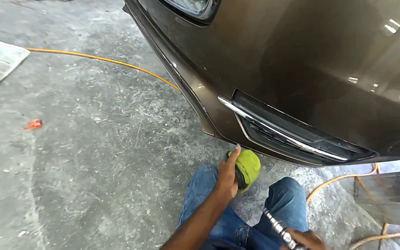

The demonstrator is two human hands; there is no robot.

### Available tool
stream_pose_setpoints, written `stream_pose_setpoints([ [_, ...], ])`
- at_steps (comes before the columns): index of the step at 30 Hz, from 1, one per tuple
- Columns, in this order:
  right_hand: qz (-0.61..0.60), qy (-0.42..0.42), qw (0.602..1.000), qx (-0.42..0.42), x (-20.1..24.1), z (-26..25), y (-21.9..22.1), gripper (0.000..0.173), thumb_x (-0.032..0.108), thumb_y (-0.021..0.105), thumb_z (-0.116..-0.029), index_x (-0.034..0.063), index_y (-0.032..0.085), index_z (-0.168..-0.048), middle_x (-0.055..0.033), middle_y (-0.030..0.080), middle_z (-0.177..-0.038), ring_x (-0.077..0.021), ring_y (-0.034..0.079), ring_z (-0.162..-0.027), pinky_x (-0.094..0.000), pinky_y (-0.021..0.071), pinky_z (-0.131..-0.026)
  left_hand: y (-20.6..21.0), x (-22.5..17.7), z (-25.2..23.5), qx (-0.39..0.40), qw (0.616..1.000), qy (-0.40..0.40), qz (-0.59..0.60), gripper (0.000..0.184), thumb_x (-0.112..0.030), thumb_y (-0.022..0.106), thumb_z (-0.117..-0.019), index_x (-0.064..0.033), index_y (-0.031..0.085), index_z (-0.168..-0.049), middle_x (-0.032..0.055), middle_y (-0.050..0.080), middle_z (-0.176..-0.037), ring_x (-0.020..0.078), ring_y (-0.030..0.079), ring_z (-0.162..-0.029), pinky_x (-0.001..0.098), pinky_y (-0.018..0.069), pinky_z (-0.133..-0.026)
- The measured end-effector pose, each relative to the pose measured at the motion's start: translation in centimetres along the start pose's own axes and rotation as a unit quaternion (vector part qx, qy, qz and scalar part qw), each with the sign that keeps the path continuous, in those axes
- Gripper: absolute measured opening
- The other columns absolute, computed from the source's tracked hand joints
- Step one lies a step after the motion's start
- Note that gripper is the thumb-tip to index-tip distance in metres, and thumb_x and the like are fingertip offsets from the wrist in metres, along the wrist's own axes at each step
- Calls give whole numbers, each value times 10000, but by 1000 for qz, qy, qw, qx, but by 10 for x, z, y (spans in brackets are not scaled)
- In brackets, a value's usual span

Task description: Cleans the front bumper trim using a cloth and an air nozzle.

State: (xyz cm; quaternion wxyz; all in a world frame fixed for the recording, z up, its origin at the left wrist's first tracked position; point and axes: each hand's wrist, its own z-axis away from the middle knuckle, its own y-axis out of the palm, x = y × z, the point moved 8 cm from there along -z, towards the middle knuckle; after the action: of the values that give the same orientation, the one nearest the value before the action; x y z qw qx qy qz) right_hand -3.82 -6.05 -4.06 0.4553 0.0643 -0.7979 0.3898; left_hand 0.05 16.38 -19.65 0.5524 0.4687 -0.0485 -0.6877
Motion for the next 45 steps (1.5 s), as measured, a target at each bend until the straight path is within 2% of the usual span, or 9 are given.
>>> stream_pose_setpoints([
  [4,38,-17,992,-117,-2,-28,-40,404,427,426,-1099,133,666,-1235,-10,730,-976,-105,733,-775,-299,652,-669,2,-15,1,6,999,-31,22,629,-656,474,-986,-127,635,-1288,114,717,-1141,257,690,-1071,496,576,-910],
  [8,86,-51,979,-179,-16,-59,-50,448,383,431,-1100,-3,644,-1183,-38,735,-904,-119,735,-715,-296,655,-600,15,-1,18,57,993,-95,46,664,-676,404,-997,-118,623,-1284,115,714,-1148,253,687,-1094,480,572,-943],
  [14,152,-10,973,-173,-56,-83,-41,387,320,490,-1045,6,679,-1168,9,727,-869,-63,711,-689,-262,631,-567,-1,79,78,134,962,-237,-8,297,-186,584,-987,-13,601,-1228,162,716,-1083,273,706,-1006,468,593,-895],
  [18,155,1,973,-172,-68,-94,-35,365,324,524,-1039,28,682,-1183,1,729,-893,-75,729,-720,-286,651,-588,-28,121,98,199,926,-319,-24,229,-133,620,-941,-28,636,-1144,151,739,-1033,253,721,-983,449,595,-902],
  [26,209,16,964,-166,-78,-110,-21,361,349,507,-1031,86,702,-1181,22,719,-856,-52,689,-681,-266,606,-576,-30,124,98,315,888,-293,-162,303,-308,630,-1022,-51,649,-1181,90,747,-1008,192,727,-952,402,596,-909],
  [34,251,90,938,-221,-101,-87,-70,357,351,486,-1030,90,686,-1169,-5,706,-840,-107,706,-681,-336,617,-566,-31,130,99,350,849,-222,-328,451,-467,532,-1048,-65,644,-1219,66,735,-1041,155,712,-985,394,578,-942],
  [38,249,96,936,-229,-100,-86,-74,368,361,474,-1035,92,682,-1179,1,698,-827,-104,703,-678,-332,616,-567,-25,120,97,338,778,-99,-520,588,-548,490,-1039,-10,636,-1226,175,685,-1145,258,667,-1100,476,522,-1003],
  [42,230,94,943,-224,-100,-85,-67,356,354,486,-1024,96,681,-1173,5,704,-829,-98,710,-678,-323,621,-564,-21,84,97,263,647,-22,-715,757,-662,422,-1011,21,659,-1235,235,579,-1337,400,556,-1275,548,488,-1039],
  [45,214,93,949,-211,-100,-82,-60,356,367,491,-1028,107,685,-1175,18,706,-836,-89,714,-686,-313,632,-567,-36,71,90,266,691,-55,-669,776,-682,350,-1021,21,663,-1126,228,691,-1059,364,688,-1030,574,542,-907],
])
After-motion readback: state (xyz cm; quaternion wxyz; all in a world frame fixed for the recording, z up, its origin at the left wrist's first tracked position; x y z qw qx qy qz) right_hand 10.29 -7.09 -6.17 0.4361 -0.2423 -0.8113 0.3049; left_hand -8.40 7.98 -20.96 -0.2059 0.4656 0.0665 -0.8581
